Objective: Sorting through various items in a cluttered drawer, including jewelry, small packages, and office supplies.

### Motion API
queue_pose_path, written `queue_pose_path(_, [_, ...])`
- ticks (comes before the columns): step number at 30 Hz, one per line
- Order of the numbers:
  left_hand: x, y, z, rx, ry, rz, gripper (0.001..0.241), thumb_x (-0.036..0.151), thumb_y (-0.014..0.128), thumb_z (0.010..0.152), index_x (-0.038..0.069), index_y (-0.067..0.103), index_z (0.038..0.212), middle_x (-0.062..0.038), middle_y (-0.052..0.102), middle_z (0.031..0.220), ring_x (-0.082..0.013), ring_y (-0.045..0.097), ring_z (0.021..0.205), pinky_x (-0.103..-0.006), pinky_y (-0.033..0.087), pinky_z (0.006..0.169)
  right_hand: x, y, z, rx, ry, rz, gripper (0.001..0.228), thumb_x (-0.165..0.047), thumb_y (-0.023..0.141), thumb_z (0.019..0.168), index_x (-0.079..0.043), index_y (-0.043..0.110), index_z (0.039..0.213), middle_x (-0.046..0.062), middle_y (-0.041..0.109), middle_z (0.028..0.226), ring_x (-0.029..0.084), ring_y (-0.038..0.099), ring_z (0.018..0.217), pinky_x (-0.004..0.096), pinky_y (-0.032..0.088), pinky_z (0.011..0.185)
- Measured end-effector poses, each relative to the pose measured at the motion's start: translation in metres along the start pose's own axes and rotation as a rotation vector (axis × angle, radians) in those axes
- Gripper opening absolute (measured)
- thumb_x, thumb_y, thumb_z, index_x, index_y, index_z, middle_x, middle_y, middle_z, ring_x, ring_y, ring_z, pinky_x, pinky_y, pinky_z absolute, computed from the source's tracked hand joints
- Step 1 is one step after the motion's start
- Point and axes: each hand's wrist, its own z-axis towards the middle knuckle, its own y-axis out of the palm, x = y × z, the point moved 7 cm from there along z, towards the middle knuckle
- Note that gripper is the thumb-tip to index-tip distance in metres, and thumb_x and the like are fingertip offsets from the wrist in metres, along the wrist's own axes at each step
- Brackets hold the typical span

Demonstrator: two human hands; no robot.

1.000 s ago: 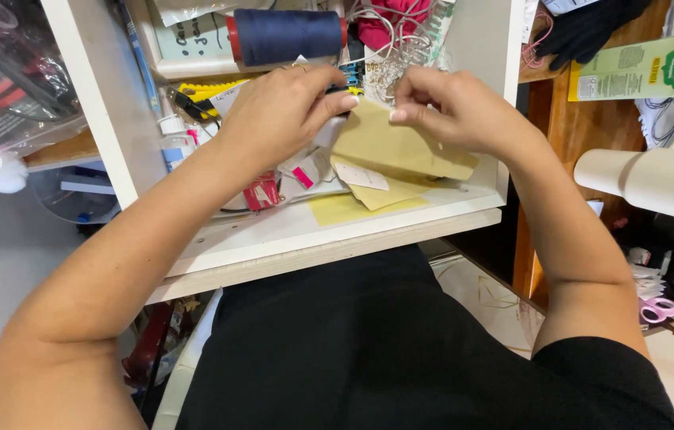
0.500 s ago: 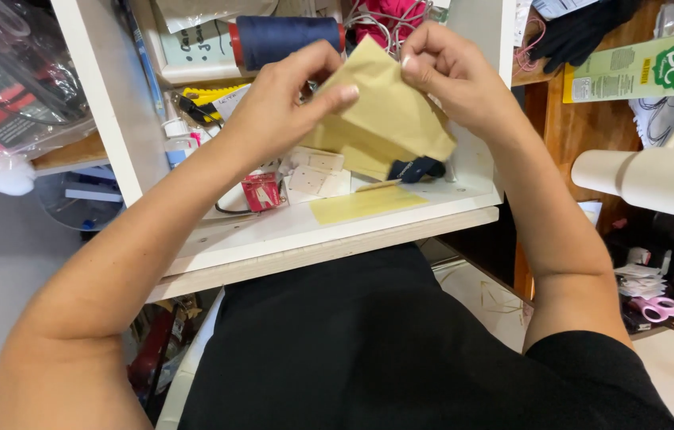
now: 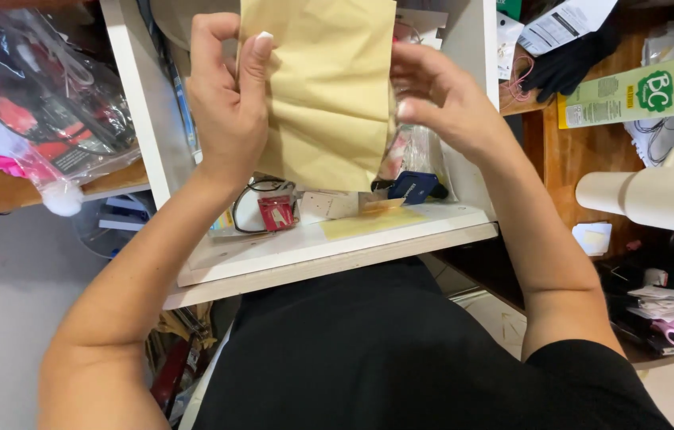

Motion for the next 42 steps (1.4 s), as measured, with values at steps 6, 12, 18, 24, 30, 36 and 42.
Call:
queue_pose_path(6, [-0.017,0.004,0.001,0.110,-0.137,-0.546,0.024,0.034,0.056,0.108,0.013,0.044,0.107,-0.003,0.057,0.094,-0.0100,0.055,0.082,-0.0262,0.048,0.075,0.019,0.028,0.001,-0.051,0.365,0.367,0.115,-0.070,0.069,0.070,-0.012,0.027,0.160,0.006,0.057,0.150,0.014,0.063,0.110,0.030,0.057,0.092])
queue_pose_path(12, [-0.031,0.006,-0.010,0.103,-0.283,-0.540,0.026,0.039,0.054,0.105,0.015,0.043,0.108,0.001,0.050,0.095,-0.0073,0.049,0.085,-0.0241,0.045,0.079,0.017,0.042,-0.007,0.022,0.335,0.528,0.061,-0.039,0.070,0.088,-0.008,0.054,0.138,0.007,0.064,0.139,0.021,0.066,0.123,0.037,0.060,0.103])
queue_pose_path(18, [0.040,0.002,-0.027,-0.192,-0.161,0.031,0.066,0.042,0.048,0.102,0.005,0.023,0.151,-0.020,0.033,0.158,-0.0340,0.038,0.149,-0.0494,0.032,0.125,-0.015,0.035,-0.013,0.198,0.156,0.320,0.020,-0.032,0.053,0.109,-0.015,0.054,0.098,-0.008,0.048,0.089,0.004,0.043,0.081,0.020,0.037,0.072])
queue_pose_path(24, [0.014,0.015,-0.057,-0.409,-0.484,-0.029,0.076,0.043,0.076,0.087,0.013,0.031,0.141,-0.016,0.049,0.133,-0.0297,0.055,0.122,-0.0445,0.048,0.101,0.007,0.043,-0.011,0.159,0.076,0.352,0.024,-0.027,0.050,0.111,-0.012,0.055,0.093,-0.002,0.053,0.079,0.008,0.051,0.068,0.024,0.047,0.065])
queue_pose_path(30, [-0.015,-0.036,-0.063,-0.180,-0.565,-0.187,0.017,0.025,0.062,0.105,0.009,0.068,0.105,-0.002,0.066,0.082,-0.0102,0.062,0.072,-0.0282,0.050,0.065,0.014,-0.003,-0.027,0.334,0.189,0.271,0.034,-0.035,0.051,0.110,-0.010,0.057,0.088,0.001,0.057,0.068,0.010,0.057,0.056,0.024,0.049,0.053])
queue_pose_path(36, [-0.024,-0.063,-0.069,-0.100,-0.609,-0.369,0.034,0.033,0.065,0.099,0.007,0.067,0.120,-0.001,0.070,0.118,-0.0118,0.066,0.108,-0.0290,0.058,0.092,0.020,-0.040,-0.032,0.404,0.273,-0.055,0.038,-0.048,0.054,0.108,-0.010,0.058,0.107,-0.001,0.063,0.106,0.009,0.060,0.099,0.023,0.050,0.081])
queue_pose_path(42, [-0.019,-0.070,-0.067,-0.025,-0.536,-0.020,0.040,0.047,0.056,0.105,0.013,0.060,0.084,0.007,0.059,0.079,-0.0055,0.053,0.077,-0.0241,0.042,0.067,0.015,-0.044,-0.029,0.468,0.226,-0.301,0.035,-0.044,0.061,0.108,-0.009,0.060,0.105,-0.004,0.061,0.096,0.006,0.054,0.087,0.023,0.042,0.070])
